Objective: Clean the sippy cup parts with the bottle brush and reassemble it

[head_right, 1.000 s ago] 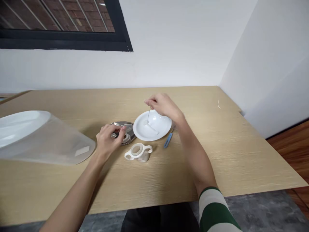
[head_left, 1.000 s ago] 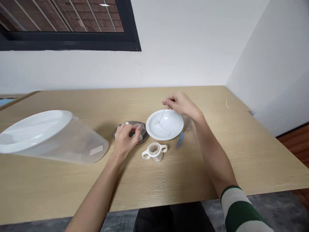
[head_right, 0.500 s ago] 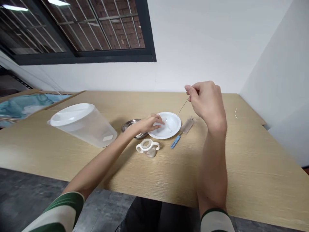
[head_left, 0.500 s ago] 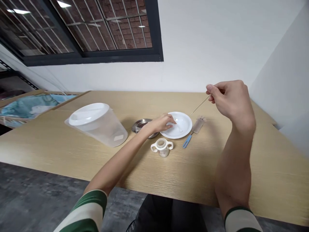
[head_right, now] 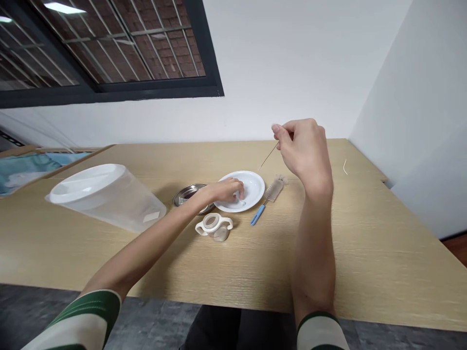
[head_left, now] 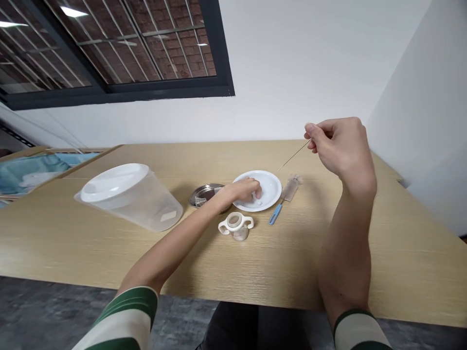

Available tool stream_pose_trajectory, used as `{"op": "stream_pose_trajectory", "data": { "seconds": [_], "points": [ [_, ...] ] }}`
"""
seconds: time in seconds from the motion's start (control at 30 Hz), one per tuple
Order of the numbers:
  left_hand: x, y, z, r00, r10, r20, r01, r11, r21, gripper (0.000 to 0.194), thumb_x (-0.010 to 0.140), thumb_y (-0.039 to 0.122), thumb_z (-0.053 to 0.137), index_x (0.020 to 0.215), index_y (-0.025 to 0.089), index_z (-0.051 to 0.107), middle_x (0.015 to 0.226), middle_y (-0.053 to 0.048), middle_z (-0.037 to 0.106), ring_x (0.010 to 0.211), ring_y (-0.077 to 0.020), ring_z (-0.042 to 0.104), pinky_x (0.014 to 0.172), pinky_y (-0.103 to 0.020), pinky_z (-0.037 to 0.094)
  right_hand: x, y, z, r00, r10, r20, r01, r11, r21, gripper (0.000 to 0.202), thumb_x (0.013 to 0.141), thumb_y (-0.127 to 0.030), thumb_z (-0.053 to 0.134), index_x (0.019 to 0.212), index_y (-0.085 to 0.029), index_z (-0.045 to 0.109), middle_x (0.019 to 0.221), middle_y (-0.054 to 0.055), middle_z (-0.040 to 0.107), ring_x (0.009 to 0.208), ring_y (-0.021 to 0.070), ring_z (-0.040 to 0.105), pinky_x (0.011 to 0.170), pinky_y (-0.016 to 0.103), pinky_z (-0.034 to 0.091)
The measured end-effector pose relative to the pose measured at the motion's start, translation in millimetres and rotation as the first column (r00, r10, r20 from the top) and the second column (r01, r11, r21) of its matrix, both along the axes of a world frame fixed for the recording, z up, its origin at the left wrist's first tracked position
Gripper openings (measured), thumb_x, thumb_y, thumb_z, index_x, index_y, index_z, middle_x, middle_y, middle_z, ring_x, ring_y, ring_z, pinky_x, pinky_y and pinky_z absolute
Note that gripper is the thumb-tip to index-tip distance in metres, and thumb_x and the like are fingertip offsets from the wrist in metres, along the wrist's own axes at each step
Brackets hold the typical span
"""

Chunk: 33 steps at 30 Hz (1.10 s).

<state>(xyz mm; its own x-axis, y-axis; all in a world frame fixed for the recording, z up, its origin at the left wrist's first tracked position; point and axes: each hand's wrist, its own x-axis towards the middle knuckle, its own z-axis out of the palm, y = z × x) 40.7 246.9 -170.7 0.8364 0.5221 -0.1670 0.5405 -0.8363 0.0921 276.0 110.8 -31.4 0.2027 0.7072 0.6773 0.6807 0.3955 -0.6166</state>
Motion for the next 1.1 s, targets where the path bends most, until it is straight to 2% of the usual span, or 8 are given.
{"op": "stream_pose_trajectory", "data": {
  "seconds": [0.2, 0.43, 0.5, 0.6, 0.7, 0.8, 0.9, 1.1],
  "points": [
    [-2.9, -6.5, -5.2, 1.000, 0.014, 0.013, -0.014, 1.000, -0.012, 0.024, 0.069, 0.014, 0.067, 0.091, 0.022, 0.073, 0.099, -0.005, 0.070, 0.099, -0.0250, 0.061, 0.086, -0.029, 0.043, 1.3, 3.0, -0.4, 1.000, 0.017, -0.018, -0.016, 0.999, 0.032, 0.040, 0.093, -0.050, 0.057, 0.069, -0.019, 0.064, 0.059, 0.001, 0.060, 0.064, 0.0176, 0.061, 0.069, 0.034, 0.052],
    [-12.1, 8.3, -1.7, 0.955, 0.075, 0.287, -0.036, 0.990, -0.139, 0.015, 0.080, 0.015, 0.058, 0.088, 0.020, 0.070, 0.092, -0.005, 0.069, 0.091, -0.0205, 0.061, 0.081, -0.028, 0.043, -0.5, 6.0, -0.3, 0.999, 0.004, -0.053, -0.002, 0.999, 0.050, 0.032, 0.093, -0.042, 0.060, 0.074, -0.018, 0.068, 0.066, 0.002, 0.064, 0.065, 0.0157, 0.061, 0.066, 0.032, 0.052],
    [-13.9, 9.6, 9.2, 0.877, 0.162, 0.453, -0.099, 0.982, -0.158, 0.012, 0.083, 0.018, 0.056, 0.089, 0.019, 0.067, 0.092, -0.005, 0.069, 0.084, -0.0187, 0.061, 0.076, -0.028, 0.044, -1.2, 7.3, 0.3, 0.996, 0.033, -0.086, -0.026, 0.996, 0.086, 0.028, 0.092, -0.042, 0.063, 0.078, -0.018, 0.070, 0.069, 0.002, 0.065, 0.067, 0.0155, 0.062, 0.066, 0.031, 0.053],
    [-12.4, 4.3, 27.1, 0.654, 0.274, 0.705, -0.120, 0.958, -0.261, 0.014, 0.086, 0.028, 0.058, 0.093, 0.017, 0.061, 0.090, -0.007, 0.069, 0.080, -0.0179, 0.062, 0.070, -0.028, 0.046, -4.2, 8.3, 2.1, 0.983, 0.102, -0.152, -0.077, 0.984, 0.158, 0.027, 0.088, -0.045, 0.068, 0.085, -0.018, 0.072, 0.075, 0.002, 0.067, 0.070, 0.0156, 0.064, 0.067, 0.031, 0.055],
    [-7.0, -4.7, 40.3, 0.385, 0.394, 0.835, 0.101, 0.881, -0.462, 0.025, 0.086, 0.035, 0.062, 0.098, 0.016, 0.053, 0.092, -0.009, 0.070, 0.075, -0.0164, 0.065, 0.068, -0.028, 0.050, -10.6, 6.1, 4.8, 0.966, 0.144, -0.214, -0.094, 0.969, 0.229, 0.032, 0.089, -0.048, 0.066, 0.092, -0.018, 0.072, 0.080, 0.004, 0.070, 0.072, 0.0159, 0.067, 0.069, 0.031, 0.058],
    [-3.2, -11.7, 48.5, 0.269, 0.468, 0.842, 0.219, 0.821, -0.526, 0.031, 0.083, 0.036, 0.068, 0.098, 0.015, 0.052, 0.096, -0.010, 0.070, 0.076, -0.0167, 0.069, 0.072, -0.030, 0.054, -19.8, -1.5, 8.1, 0.965, 0.119, -0.235, -0.053, 0.961, 0.270, 0.034, 0.092, -0.050, 0.061, 0.091, -0.018, 0.071, 0.080, 0.004, 0.071, 0.067, 0.0146, 0.067, 0.066, 0.031, 0.060],
    [-5.6, -14.5, 51.7, 0.266, 0.426, 0.865, 0.199, 0.854, -0.481, 0.027, 0.086, 0.038, 0.066, 0.094, 0.013, 0.060, 0.094, -0.010, 0.070, 0.076, -0.0175, 0.070, 0.073, -0.029, 0.055, -31.2, -11.5, 11.6, 0.969, 0.097, -0.226, -0.026, 0.953, 0.300, 0.034, 0.094, -0.050, 0.058, 0.087, -0.018, 0.068, 0.077, 0.003, 0.069, 0.065, 0.0145, 0.068, 0.064, 0.030, 0.060],
    [-17.9, -18.3, 55.5, 0.460, 0.244, 0.854, 0.041, 0.954, -0.295, 0.023, 0.096, 0.032, 0.051, 0.094, 0.016, 0.067, 0.088, -0.006, 0.072, 0.077, -0.0156, 0.070, 0.074, -0.026, 0.054, -52.3, -18.6, 14.2, 0.984, 0.095, -0.154, -0.038, 0.940, 0.339, 0.032, 0.097, -0.047, 0.054, 0.082, -0.020, 0.064, 0.072, 0.001, 0.067, 0.064, 0.0145, 0.068, 0.062, 0.029, 0.058]
  ]
}}
